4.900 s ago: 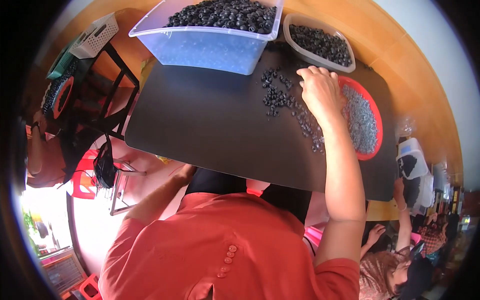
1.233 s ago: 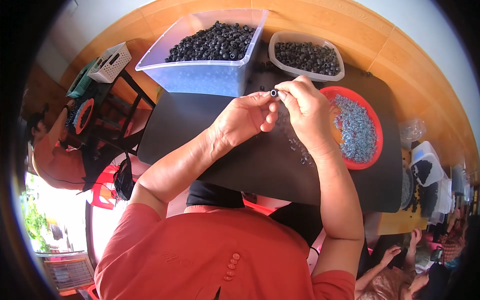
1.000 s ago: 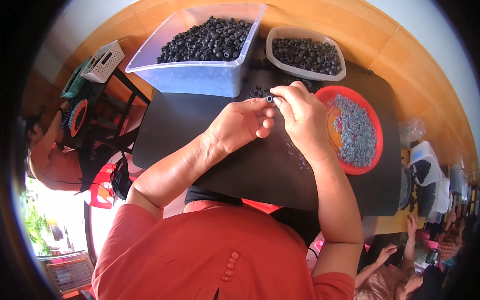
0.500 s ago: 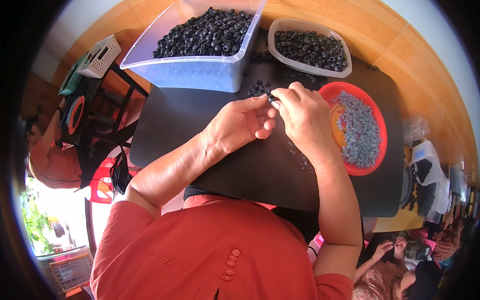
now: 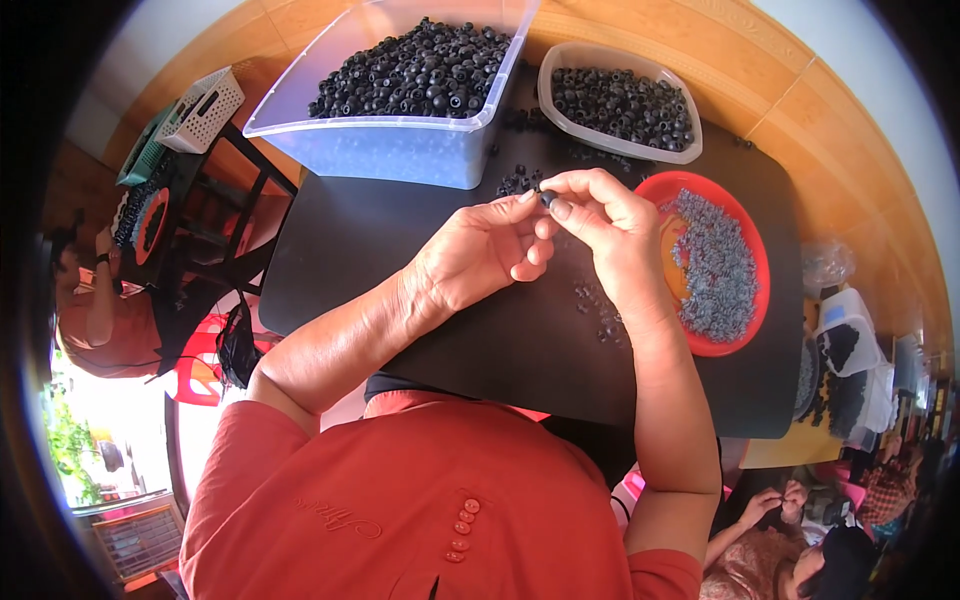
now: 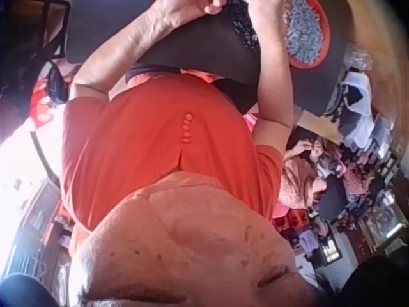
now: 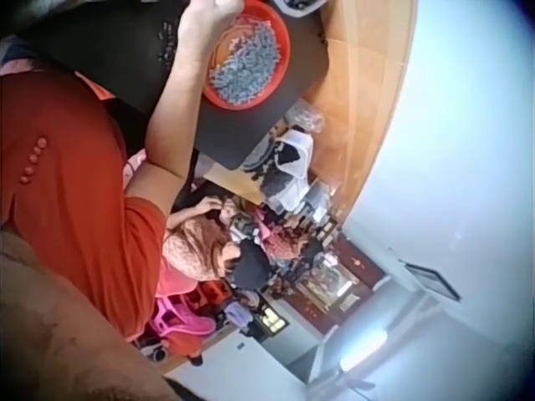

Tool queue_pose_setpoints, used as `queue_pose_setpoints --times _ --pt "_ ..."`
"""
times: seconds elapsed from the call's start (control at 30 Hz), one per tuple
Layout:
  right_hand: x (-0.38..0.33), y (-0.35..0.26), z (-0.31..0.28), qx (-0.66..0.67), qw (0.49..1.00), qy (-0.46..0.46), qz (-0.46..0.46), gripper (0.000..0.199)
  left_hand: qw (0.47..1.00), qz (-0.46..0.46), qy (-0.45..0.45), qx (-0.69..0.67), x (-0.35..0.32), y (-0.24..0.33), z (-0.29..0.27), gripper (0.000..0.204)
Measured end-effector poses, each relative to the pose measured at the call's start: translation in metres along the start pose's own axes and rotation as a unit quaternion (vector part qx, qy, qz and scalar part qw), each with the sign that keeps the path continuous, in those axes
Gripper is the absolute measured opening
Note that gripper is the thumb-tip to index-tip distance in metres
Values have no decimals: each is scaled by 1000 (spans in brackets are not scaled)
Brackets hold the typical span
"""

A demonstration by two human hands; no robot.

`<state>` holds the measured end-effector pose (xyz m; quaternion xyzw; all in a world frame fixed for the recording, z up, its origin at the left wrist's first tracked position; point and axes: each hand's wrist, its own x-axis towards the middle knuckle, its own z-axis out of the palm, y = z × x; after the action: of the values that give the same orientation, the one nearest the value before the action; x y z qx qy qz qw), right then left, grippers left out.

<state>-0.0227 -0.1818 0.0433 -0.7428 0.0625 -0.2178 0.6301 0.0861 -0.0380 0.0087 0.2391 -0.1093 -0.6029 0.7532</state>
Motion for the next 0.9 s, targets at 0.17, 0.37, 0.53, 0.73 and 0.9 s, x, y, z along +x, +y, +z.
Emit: queue_pose_setpoints --times 0.17,0.37,0.53,0.73,0.9 --pt "1 0 2 72 996 15 46 16 1000 9 3 12 1 0 1 19" --pt "0 -4 4 19 999 13 45 16 1000 2 8 7 1 1 -1 19" --pt "1 2 0 -64 995 -13 -74 17 1000 0 15 -3 -1 0 0 20" --pt "-6 -1 -2 -144 981 -6 -130 15 1000 2 8 19 5 -5 0 19" --pt "-3 -6 0 -218 966 -5 -141 13 999 17 -1 42 1 2 -8 18"
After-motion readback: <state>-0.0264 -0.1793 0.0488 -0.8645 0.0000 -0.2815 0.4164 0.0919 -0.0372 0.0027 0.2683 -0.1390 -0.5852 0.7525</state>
